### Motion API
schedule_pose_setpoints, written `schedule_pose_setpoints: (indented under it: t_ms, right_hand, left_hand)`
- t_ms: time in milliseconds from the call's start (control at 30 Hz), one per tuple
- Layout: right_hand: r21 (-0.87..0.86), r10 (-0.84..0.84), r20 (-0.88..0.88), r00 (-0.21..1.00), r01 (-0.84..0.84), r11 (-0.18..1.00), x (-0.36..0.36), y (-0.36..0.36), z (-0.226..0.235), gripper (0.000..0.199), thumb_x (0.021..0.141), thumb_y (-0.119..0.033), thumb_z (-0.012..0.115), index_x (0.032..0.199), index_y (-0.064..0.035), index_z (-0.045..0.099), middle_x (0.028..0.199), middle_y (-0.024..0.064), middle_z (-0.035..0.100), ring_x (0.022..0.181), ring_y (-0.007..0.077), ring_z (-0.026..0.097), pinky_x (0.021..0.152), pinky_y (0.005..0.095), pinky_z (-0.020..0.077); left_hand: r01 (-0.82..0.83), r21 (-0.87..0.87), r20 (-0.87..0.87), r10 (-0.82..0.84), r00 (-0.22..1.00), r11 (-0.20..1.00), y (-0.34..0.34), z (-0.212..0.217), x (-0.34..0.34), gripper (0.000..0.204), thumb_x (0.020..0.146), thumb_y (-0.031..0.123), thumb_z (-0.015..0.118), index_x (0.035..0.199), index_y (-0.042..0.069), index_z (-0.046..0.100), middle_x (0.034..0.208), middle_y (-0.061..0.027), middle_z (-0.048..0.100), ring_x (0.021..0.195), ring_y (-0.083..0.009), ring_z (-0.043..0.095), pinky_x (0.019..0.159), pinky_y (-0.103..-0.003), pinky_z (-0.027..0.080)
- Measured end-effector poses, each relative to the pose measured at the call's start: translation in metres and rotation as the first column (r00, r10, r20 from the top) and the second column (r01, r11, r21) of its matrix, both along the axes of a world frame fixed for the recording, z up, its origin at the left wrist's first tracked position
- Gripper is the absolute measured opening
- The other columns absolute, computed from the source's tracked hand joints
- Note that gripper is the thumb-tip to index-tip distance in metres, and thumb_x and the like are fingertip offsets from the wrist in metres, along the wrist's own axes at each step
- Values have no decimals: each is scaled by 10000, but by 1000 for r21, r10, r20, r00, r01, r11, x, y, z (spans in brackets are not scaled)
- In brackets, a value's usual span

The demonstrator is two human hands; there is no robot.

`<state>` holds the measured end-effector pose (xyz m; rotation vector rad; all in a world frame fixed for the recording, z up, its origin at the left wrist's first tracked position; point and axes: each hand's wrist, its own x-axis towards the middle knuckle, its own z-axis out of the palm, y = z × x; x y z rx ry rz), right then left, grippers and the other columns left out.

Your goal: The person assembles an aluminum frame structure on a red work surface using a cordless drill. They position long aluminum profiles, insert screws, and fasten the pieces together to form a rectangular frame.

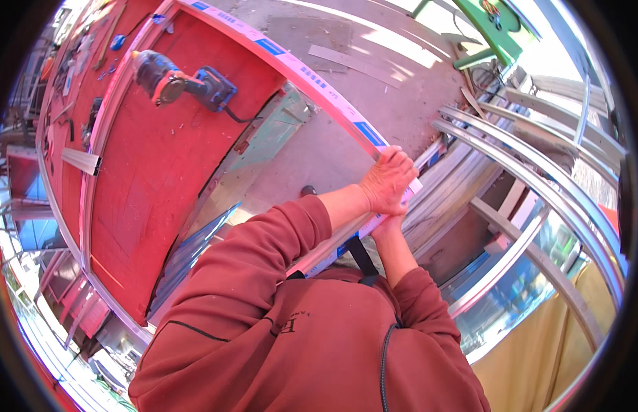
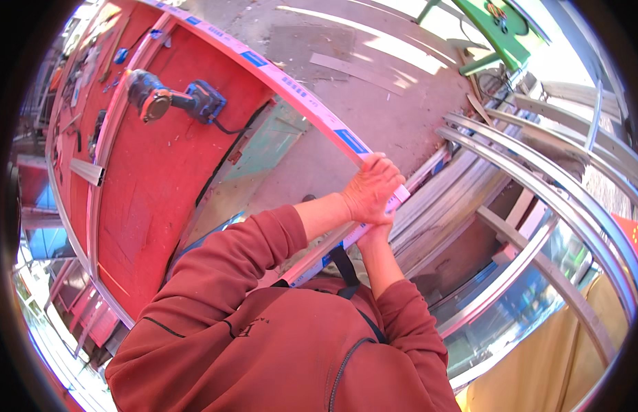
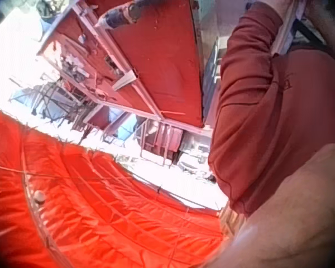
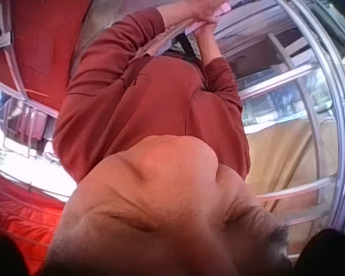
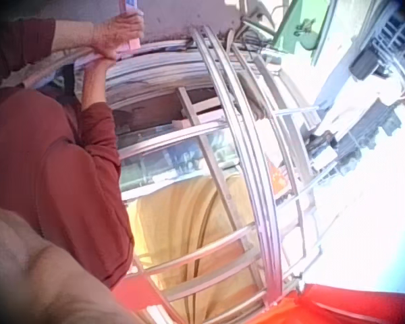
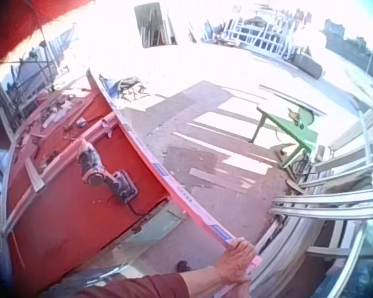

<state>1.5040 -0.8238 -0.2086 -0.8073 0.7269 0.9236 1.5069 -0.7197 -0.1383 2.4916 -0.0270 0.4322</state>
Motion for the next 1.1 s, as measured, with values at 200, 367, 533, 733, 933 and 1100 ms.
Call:
schedule_pose_setpoints:
  t_ms: [200, 367, 533, 733, 933, 1100]
  right_hand:
    - [-547, -88, 429, 899, 336, 767, 109, -83, 30, 311, 982, -377, 395, 907, -126, 563, 816, 6, 563, 776, 158, 559, 732, 355, 489]
    - [-326, 351, 899, 262, -135, 936, 112, 72, 146, 218, 1029, -209, 467, 969, -42, 594, 860, 66, 632, 808, 179, 607, 780, 322, 510]
    - [-614, 386, 785, -485, -528, 587, -12, 267, 138, 581, 832, -34, 710, 1374, 7, 505, 1309, 142, 587, 1254, 224, 540, 1073, 374, 428]
    - [-365, 345, 925, -160, -633, 683, -82, 399, 121, 307, 862, -129, 748, 1111, -25, 602, 943, 24, 624, 784, 112, 573, 714, 288, 498]
    - [-464, 460, 869, -181, -619, 634, -92, 344, 171, 417, 901, -124, 672, 1281, -1, 554, 774, 16, 612, 708, 96, 578, 736, 270, 470]
    - [-408, 527, 845, -87, -742, 532, -72, 245, 212, 513, 887, -86, 651, 1343, 65, 470, 784, 49, 592, 735, 146, 573, 762, 311, 485]
  left_hand:
    - [-14, 48, -34, 16, 999, 999, -1, -9, -7, 655, 500, 443, 756, 980, 25, 603, 1079, -134, 564, 1157, -311, 465, 1140, -477, 218]
    - [-83, -167, 248, 124, 961, 982, 0, -9, -33, 618, 599, 352, 788, 1113, 58, 610, 1236, -149, 554, 1325, -341, 394, 1169, -516, 186]
    - [-308, -468, 282, 470, 836, 828, 53, -11, -138, 396, 710, 118, 770, 1078, 98, 624, 1173, -96, 611, 1165, -305, 543, 1018, -452, 402]
    - [-975, -203, 183, 982, 54, 92, 220, -12, -306, 226, 790, 64, 738, 1010, 70, 688, 997, -84, 676, 915, -282, 636, 789, -381, 525]
    - [-998, -66, -33, 999, -24, -26, 305, -29, -333, 231, 859, 213, 718, 1053, 88, 713, 1001, -62, 651, 917, -263, 658, 767, -383, 538]
    - [-994, 67, -80, 994, 76, 82, 324, -33, -333, 106, 859, 207, 699, 906, 115, 722, 986, -74, 642, 888, -292, 674, 741, -427, 555]
